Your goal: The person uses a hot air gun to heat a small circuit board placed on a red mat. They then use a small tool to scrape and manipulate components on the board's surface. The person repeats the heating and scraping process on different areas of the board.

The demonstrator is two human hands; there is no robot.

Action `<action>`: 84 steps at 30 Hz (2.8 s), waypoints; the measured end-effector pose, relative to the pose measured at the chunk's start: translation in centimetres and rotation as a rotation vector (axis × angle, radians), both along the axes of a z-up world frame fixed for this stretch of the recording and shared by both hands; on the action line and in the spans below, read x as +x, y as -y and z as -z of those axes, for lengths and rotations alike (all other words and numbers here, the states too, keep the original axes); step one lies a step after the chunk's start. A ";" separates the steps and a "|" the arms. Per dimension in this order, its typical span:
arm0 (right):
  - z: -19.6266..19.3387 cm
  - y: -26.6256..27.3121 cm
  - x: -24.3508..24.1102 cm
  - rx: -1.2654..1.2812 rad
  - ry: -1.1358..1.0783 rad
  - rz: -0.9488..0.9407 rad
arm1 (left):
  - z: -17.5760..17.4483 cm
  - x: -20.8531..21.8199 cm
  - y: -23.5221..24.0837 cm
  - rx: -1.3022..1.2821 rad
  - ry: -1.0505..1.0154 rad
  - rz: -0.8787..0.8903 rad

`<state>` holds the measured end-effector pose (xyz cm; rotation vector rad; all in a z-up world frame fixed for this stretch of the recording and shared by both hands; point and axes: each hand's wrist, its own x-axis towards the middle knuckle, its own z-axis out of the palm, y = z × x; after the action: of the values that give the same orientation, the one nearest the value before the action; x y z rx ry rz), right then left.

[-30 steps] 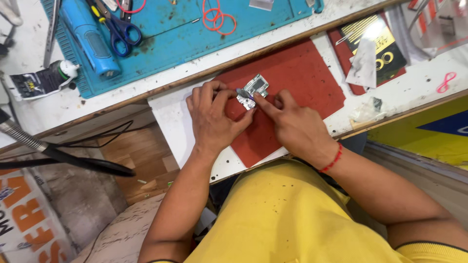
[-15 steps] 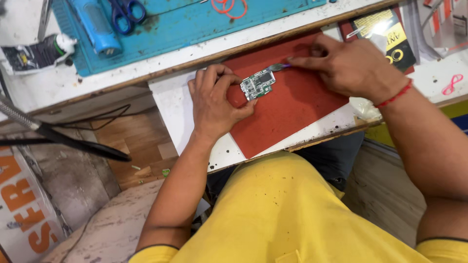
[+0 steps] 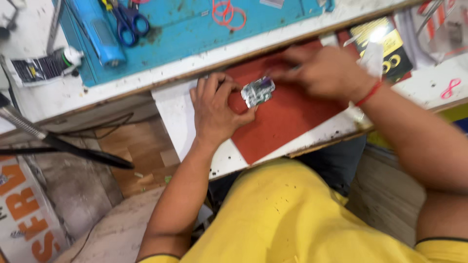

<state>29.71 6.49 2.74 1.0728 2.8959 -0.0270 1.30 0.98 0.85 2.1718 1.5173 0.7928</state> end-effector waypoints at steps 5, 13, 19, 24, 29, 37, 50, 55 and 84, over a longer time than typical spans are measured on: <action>1.2 2.3 -0.3 -0.061 -0.125 0.074 | 0.3 -0.2 0.4 -0.003 -0.030 -0.014; -0.1 8.7 -3.4 -0.099 -0.230 0.365 | 0.6 -0.4 0.4 -0.002 -0.042 -0.010; -0.1 9.5 -3.6 -0.114 -0.282 0.491 | 0.1 0.1 0.6 0.040 -0.078 -0.015; -0.8 13.2 -6.5 -0.405 -0.224 0.580 | 0.2 0.4 0.9 0.082 -0.100 -0.043; -0.5 12.8 -6.9 -0.327 -0.353 0.534 | 0.6 0.2 1.5 0.169 -0.105 -0.035; -0.2 11.2 -6.2 -0.316 -0.319 0.525 | 0.8 -0.8 0.4 0.053 -0.006 0.030; -0.2 11.4 -5.8 -0.356 -0.461 0.557 | 1.0 -0.6 0.4 0.053 0.001 0.033; 0.7 10.2 -6.9 -0.307 -0.437 0.583 | 1.3 -0.8 0.6 0.068 -0.001 0.040; -1.6 10.8 -7.6 -0.371 -0.328 0.591 | 0.3 -0.9 0.7 0.006 -0.001 0.037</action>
<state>22.09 -4.31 4.32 1.9209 2.5279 -0.7904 0.37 0.26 0.52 2.1986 1.4728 0.7849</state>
